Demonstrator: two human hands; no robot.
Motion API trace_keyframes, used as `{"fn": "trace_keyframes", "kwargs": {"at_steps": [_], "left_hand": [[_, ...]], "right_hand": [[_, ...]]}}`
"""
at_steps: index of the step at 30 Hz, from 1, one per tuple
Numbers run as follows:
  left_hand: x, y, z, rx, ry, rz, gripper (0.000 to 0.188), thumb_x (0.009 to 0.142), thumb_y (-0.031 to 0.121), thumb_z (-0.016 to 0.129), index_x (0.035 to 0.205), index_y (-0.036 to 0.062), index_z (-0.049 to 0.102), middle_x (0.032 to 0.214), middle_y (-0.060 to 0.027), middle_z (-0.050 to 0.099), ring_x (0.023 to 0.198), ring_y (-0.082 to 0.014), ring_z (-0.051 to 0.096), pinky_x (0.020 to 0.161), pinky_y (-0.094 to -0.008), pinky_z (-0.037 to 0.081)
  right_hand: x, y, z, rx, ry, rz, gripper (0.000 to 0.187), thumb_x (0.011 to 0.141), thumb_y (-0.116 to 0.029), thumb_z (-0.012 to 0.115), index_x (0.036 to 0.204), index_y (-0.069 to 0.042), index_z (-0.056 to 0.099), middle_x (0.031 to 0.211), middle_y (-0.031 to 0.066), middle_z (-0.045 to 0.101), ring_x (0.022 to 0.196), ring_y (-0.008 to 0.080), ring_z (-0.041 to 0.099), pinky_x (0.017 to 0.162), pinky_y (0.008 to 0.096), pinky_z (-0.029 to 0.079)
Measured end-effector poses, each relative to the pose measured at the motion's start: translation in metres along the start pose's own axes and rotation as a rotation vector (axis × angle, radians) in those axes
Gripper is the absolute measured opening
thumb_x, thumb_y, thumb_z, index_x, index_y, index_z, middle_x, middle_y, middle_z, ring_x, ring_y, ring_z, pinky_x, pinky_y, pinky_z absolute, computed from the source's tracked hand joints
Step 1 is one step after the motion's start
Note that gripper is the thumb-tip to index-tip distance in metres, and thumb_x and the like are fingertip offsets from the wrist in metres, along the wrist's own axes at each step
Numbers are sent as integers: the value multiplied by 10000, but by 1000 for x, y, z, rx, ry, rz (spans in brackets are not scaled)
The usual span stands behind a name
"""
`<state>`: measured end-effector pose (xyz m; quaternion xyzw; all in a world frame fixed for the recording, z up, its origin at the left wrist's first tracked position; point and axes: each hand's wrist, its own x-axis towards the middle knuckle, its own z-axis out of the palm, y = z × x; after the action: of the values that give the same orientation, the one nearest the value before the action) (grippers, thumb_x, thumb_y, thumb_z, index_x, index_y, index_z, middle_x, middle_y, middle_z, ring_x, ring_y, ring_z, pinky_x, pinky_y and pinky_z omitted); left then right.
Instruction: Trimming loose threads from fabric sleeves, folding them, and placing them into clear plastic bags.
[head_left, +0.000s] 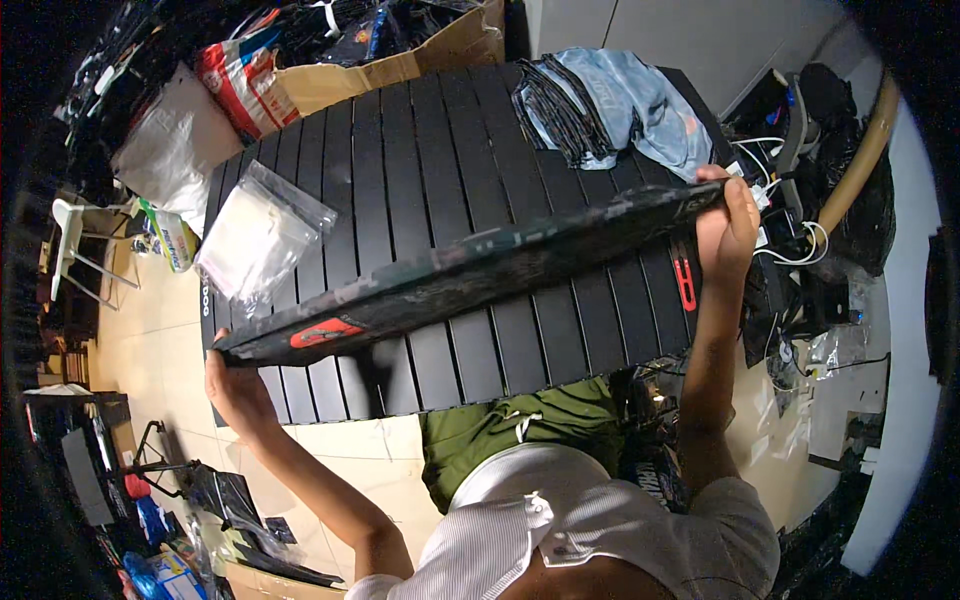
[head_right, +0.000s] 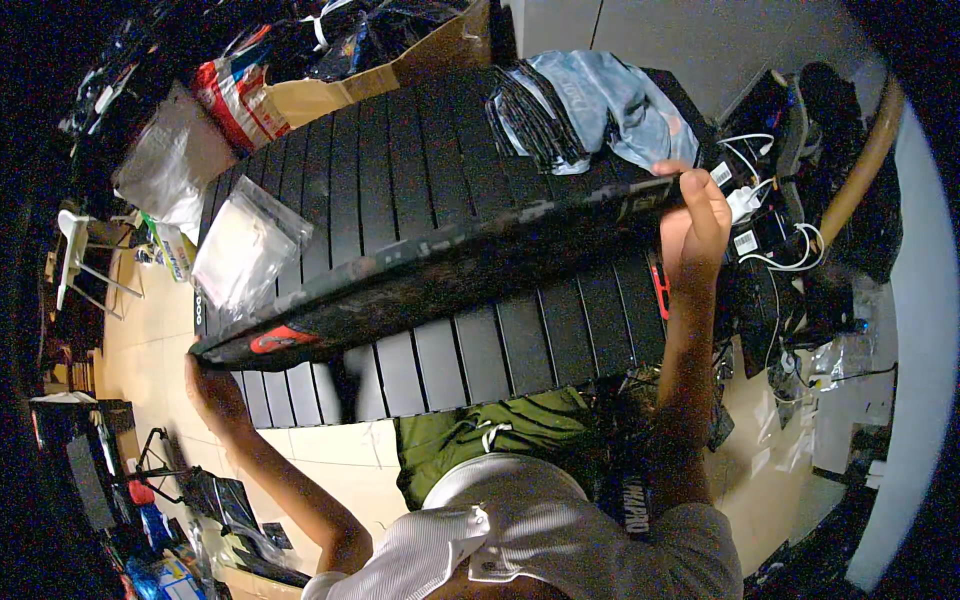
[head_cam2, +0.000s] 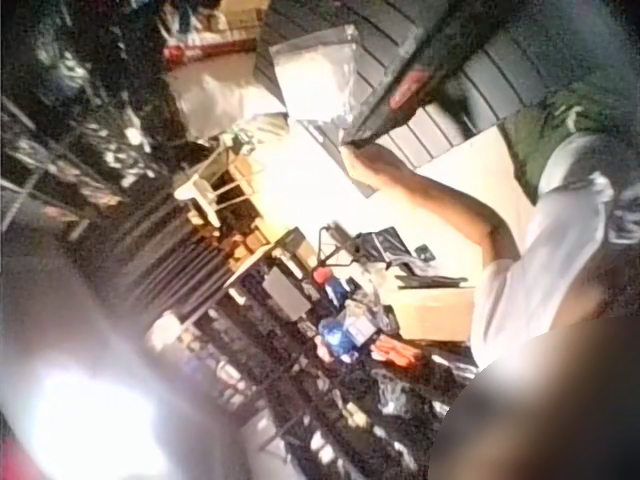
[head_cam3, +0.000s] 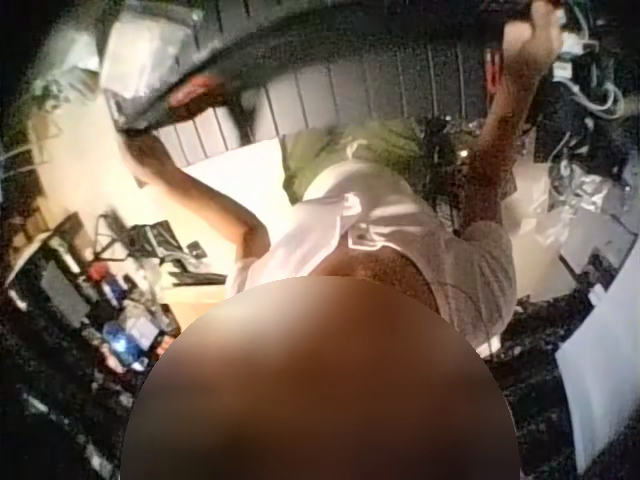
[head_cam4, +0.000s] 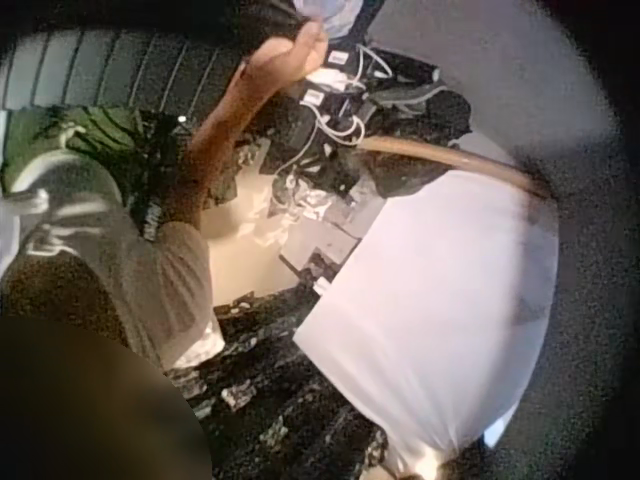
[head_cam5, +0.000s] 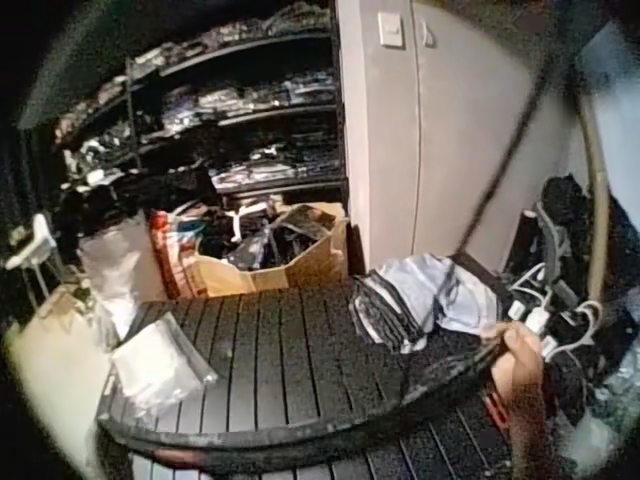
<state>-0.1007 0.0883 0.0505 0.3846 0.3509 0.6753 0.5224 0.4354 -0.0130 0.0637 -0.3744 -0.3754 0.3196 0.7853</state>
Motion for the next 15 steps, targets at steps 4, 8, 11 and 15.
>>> {"fn": "trace_keyframes", "kwargs": {"at_steps": [4,8,11,15], "left_hand": [[10,-8,17,195,22,68,251,919,205,474,964,-22,573,885,-67,598,773,-130,534,725,-264,425],[23,-15,42,291,190,15,145,887,176,562,852,38,585,683,65,476,578,-4,367,495,-171,289],[33,-13,53,238,-43,-109,142,886,162,556,856,26,584,687,61,471,584,-28,376,539,-177,302],[60,-21,57,157,-197,-184,133,875,156,564,890,26,586,798,13,577,731,-60,524,682,-207,396]], "right_hand": [[7,8,-5,20,57,-50,187,874,-118,520,929,50,579,926,113,606,869,190,557,837,322,418],[18,26,-17,88,197,4,168,892,-100,509,950,36,588,933,97,609,876,174,559,853,304,412],[22,21,-25,138,105,29,243,906,-115,486,1065,59,548,1081,130,582,1004,203,545,945,345,374],[37,27,-31,121,90,56,329,914,-128,471,1163,86,489,1211,159,515,1121,223,487,1005,371,329]]}}
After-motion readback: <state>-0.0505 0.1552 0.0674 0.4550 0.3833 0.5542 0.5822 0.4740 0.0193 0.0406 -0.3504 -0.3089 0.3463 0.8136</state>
